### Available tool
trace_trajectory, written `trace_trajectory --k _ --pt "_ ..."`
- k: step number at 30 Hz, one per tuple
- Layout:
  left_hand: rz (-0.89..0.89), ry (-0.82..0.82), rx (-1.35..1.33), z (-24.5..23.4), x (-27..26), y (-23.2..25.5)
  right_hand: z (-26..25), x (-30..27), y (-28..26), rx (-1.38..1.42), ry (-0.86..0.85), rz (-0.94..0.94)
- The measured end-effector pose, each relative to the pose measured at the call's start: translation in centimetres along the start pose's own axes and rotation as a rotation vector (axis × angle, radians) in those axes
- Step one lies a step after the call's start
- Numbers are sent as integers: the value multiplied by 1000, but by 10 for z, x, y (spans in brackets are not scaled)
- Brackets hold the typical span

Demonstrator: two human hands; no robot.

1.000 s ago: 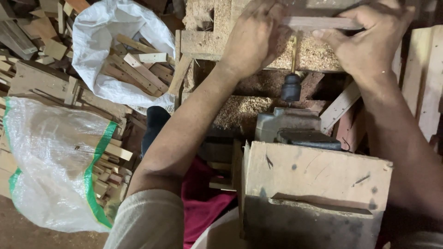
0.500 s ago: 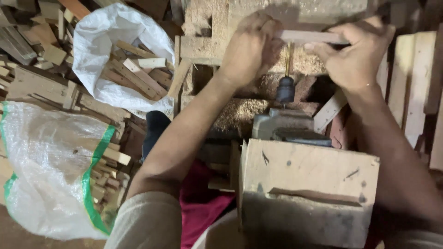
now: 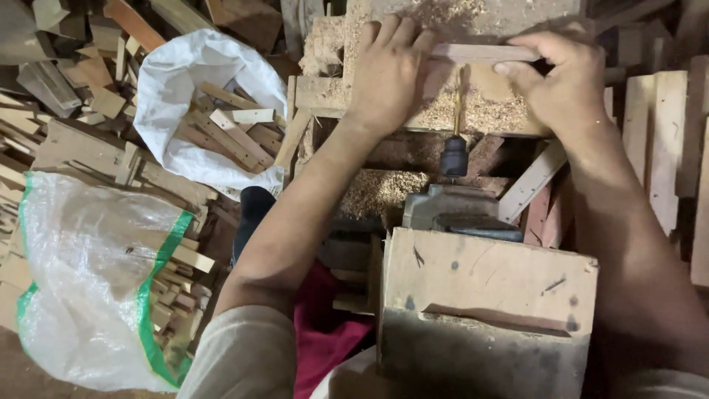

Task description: Rapidly drilling holes into small wooden slats using a stationary drill press setup.

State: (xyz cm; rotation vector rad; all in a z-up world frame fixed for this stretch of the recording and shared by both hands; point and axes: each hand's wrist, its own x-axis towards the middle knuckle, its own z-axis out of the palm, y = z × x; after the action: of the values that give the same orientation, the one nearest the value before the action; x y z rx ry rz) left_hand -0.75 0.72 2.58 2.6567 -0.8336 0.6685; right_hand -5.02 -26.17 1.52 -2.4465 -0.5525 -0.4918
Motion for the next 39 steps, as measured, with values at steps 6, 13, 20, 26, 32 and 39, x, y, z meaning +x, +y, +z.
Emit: trace_trajectory --k 6,13,20,26,32,39 --pt "-30 -131 45 -19 -2 -4 -5 6 -23 152 -79 134" --pt "6 -25 28 5 -6 1 4 3 -19 81 -78 58" --pt "6 -60 46 17 -9 -5 5 4 -24 121 -49 13" --pt "-16 -14 -50 19 -12 -4 8 2 -16 155 -12 -47" --pt "-18 -18 -83 22 -13 -4 10 1 -13 141 0 -62" --pt "-18 -44 -60 20 -16 -4 12 -2 -13 271 -24 -13"
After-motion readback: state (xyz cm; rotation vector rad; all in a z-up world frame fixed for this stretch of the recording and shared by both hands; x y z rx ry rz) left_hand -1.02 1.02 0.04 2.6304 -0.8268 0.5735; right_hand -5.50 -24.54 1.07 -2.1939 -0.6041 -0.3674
